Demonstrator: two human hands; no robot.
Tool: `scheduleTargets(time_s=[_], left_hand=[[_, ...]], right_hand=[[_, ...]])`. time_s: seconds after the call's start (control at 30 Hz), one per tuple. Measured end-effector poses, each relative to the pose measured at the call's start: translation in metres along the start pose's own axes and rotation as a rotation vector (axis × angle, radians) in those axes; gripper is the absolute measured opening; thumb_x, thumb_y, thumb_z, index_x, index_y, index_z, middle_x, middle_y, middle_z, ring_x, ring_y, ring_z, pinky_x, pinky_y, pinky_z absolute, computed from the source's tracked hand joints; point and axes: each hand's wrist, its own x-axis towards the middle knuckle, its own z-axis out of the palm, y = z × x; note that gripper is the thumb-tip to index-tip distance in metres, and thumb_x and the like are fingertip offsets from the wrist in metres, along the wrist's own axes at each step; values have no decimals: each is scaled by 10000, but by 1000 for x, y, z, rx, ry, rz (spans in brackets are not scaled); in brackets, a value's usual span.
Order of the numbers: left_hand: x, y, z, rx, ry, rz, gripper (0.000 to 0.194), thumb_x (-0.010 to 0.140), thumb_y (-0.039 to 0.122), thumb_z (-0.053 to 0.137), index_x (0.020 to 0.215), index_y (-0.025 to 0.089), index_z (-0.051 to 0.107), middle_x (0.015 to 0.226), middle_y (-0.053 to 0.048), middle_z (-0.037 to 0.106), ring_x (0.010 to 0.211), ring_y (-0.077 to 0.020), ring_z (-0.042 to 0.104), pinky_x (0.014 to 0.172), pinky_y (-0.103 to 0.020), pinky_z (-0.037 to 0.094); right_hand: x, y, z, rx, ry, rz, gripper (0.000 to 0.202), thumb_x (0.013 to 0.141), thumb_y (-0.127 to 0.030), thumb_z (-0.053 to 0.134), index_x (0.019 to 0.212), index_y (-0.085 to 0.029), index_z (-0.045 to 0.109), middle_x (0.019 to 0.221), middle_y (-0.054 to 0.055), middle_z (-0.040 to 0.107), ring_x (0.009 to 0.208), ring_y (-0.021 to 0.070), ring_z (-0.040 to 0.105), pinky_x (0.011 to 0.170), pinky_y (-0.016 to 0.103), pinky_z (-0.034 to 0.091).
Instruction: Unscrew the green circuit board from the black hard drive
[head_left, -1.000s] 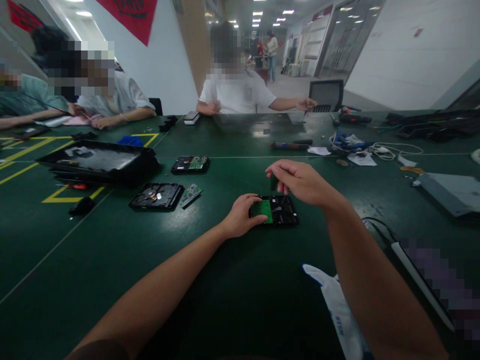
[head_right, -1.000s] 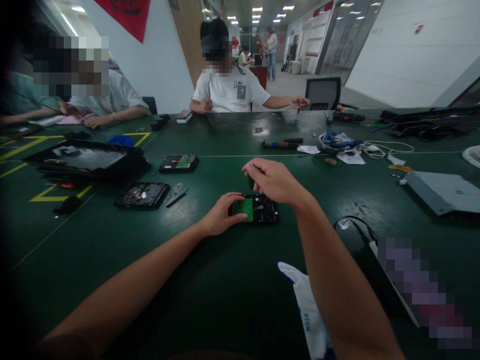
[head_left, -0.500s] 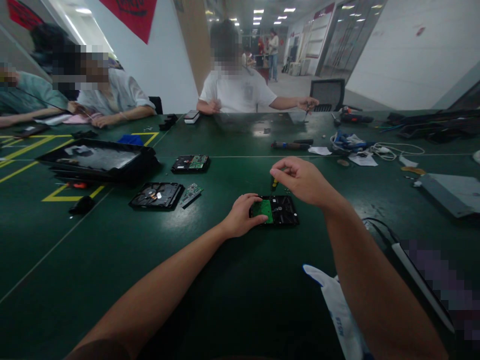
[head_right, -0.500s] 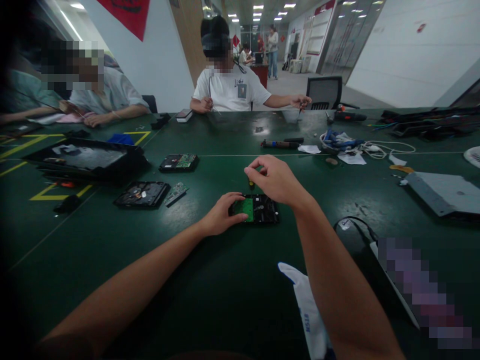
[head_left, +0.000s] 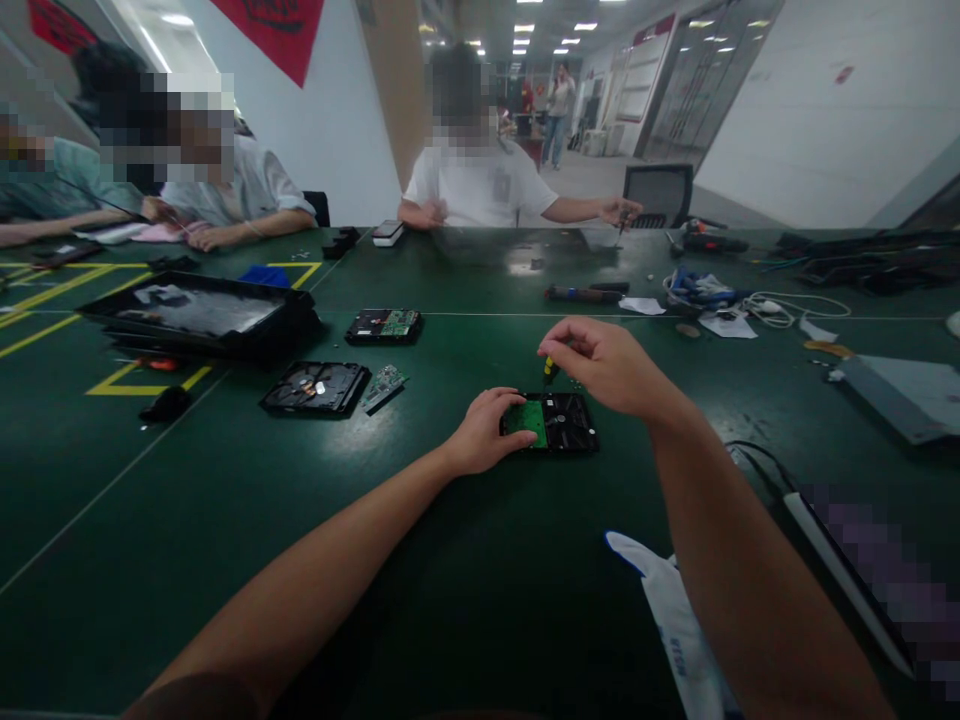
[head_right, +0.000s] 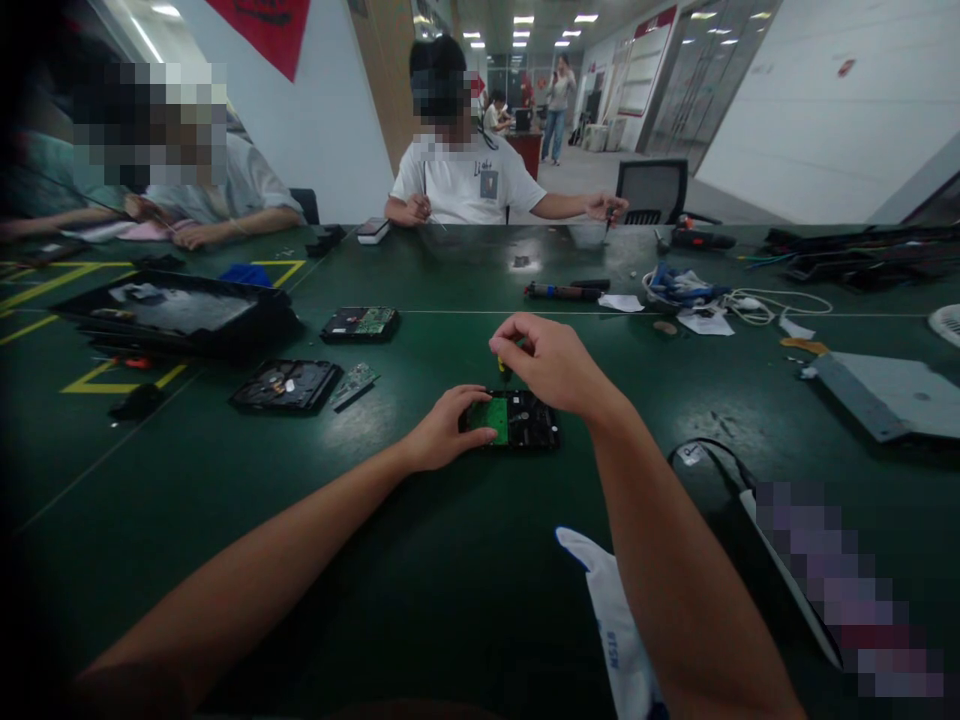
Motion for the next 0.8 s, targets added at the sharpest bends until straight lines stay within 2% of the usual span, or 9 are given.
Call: scheduleTargets(time_s=[0.37, 0.6, 0.8], left_hand=[[0, -2, 0, -4, -2, 7, 573, 881, 483, 753, 1358, 217, 581, 1456, -156, 559, 1372, -339, 520, 1168, -565, 401], [0, -2, 0, -1, -8, -3, 573, 880, 482, 756, 1363, 226, 582, 1472, -148, 550, 1386, -337, 511, 1175, -568, 396], [0, -1, -1, 2, -10, -4, 569, 881, 482, 755, 1357, 221, 585, 1461, -147, 559, 1378, -331, 518, 1175, -554, 402]], right_hand=[[-2, -1, -1, -5, -4, 65, 334, 966, -539, 608, 979, -216, 690, 871, 59, 716, 688, 173, 591, 615, 318, 441], [0, 1, 0, -23, 13, 19, 270, 962, -481, 622, 967, -223, 698, 901, 56, 717, 778, 196, 616, 693, 332, 470], [-1, -2, -2, -36, 0, 0, 265, 961, -467, 624, 949, -219, 717, 875, 50, 710, 758, 188, 603, 690, 331, 455]])
